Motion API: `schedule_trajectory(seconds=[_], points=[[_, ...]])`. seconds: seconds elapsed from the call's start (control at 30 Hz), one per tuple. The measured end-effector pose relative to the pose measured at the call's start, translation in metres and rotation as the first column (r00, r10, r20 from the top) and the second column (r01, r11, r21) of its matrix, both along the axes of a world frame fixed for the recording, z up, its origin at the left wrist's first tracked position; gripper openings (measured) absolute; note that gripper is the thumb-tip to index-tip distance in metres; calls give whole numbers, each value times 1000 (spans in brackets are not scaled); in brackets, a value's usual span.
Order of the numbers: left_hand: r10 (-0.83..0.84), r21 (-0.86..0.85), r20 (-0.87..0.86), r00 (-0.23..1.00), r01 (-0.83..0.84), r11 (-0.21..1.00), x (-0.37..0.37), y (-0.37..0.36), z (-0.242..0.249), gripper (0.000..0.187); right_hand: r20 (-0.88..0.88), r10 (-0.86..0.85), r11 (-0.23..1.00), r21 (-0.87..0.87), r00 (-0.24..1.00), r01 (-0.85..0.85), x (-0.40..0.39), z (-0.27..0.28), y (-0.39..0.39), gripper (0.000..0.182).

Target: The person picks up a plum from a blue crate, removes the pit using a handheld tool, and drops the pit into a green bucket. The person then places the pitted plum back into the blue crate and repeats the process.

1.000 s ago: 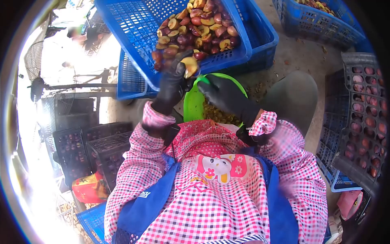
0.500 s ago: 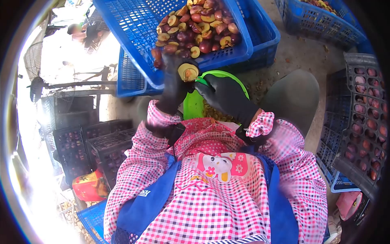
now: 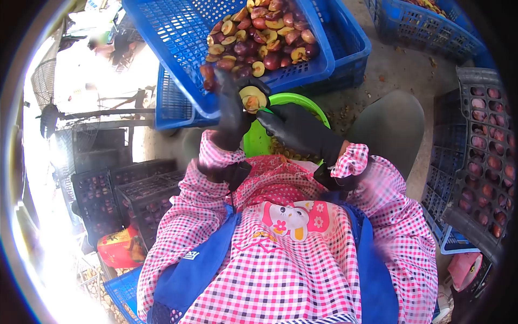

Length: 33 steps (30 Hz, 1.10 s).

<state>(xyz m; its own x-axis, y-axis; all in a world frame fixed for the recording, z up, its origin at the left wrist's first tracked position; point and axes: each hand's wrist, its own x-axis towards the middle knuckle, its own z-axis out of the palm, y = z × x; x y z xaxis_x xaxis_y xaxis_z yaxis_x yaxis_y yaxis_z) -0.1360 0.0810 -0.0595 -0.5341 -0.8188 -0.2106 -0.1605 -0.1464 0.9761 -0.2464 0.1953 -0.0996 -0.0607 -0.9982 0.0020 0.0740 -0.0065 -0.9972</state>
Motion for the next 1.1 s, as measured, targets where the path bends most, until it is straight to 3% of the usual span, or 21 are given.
schedule_trajectory(seconds=[0.07,0.13,0.2,0.27,0.33,0.37,0.4,0.43,0.47,0.5,0.53,0.57,0.6,0.63,0.67,0.7,0.77,0.8,0.93,1.03,1.1], points=[[-52,-52,-15,999,51,997,-4,0,0,94,144,116,987,91,983,-130,-8,3,0,41],[-127,-274,-48,991,110,956,-7,3,2,95,299,212,950,161,930,-268,-13,6,3,41],[-49,-141,-121,991,32,989,-16,11,12,96,874,315,820,-54,369,-570,-15,13,10,40],[42,-7,-189,981,-44,999,-19,5,14,96,834,319,853,-45,450,-520,-13,17,16,40],[147,488,-500,853,138,862,-13,-37,-4,95,792,313,885,-42,525,-463,-13,15,16,41],[-218,183,-457,862,331,926,1,-65,-6,86,566,402,865,22,720,-501,-13,10,14,43],[-98,51,-342,935,123,991,-5,-74,3,76,288,469,853,97,835,-513,-12,6,13,45],[49,-106,-241,969,-76,991,-10,-82,10,65,295,462,856,96,836,-508,-13,11,11,45],[46,-101,-236,971,-72,992,-7,-96,15,65,207,491,843,134,846,-522,-14,20,10,46],[-105,-244,143,984,138,960,-3,-115,22,52,111,521,829,172,846,-532,-16,26,9,47],[-185,-297,514,838,376,878,-6,-133,24,39,108,519,831,170,848,-530,-17,24,7,47],[-188,-298,515,836,381,875,-9,-146,10,39,4,474,872,137,881,-470,-16,21,7,48],[-236,-527,639,732,640,559,-5,-163,-20,32,-99,416,908,100,904,-407,-16,18,6,50],[-205,-614,753,625,780,121,-10,-167,-30,26,-104,411,910,105,906,-401,-17,16,4,50],[-26,-313,949,315,925,-216,-15,-175,-35,27,-85,392,919,93,916,-384,-18,14,4,50],[-33,-319,947,320,923,-216,-22,-157,-21,27,-64,373,926,81,926,-368,-18,11,3,50],[59,-272,962,267,923,270,-37,-99,19,31,-78,314,949,62,946,-310,-18,2,2,49],[68,-156,987,142,950,270,-44,-100,18,34,-91,256,967,34,962,-254,-16,-2,2,48],[17,-151,988,151,966,210,-37,-118,10,34,-177,34,979,-193,984,-68,-17,-5,-6,45],[-107,-177,971,213,945,274,-22,-138,-20,36,-162,-124,992,-37,979,119,-21,5,-5,42],[-213,-267,901,377,872,411,-17,-145,-29,37,-243,-204,976,29,948,217,-26,-4,-11,38]])
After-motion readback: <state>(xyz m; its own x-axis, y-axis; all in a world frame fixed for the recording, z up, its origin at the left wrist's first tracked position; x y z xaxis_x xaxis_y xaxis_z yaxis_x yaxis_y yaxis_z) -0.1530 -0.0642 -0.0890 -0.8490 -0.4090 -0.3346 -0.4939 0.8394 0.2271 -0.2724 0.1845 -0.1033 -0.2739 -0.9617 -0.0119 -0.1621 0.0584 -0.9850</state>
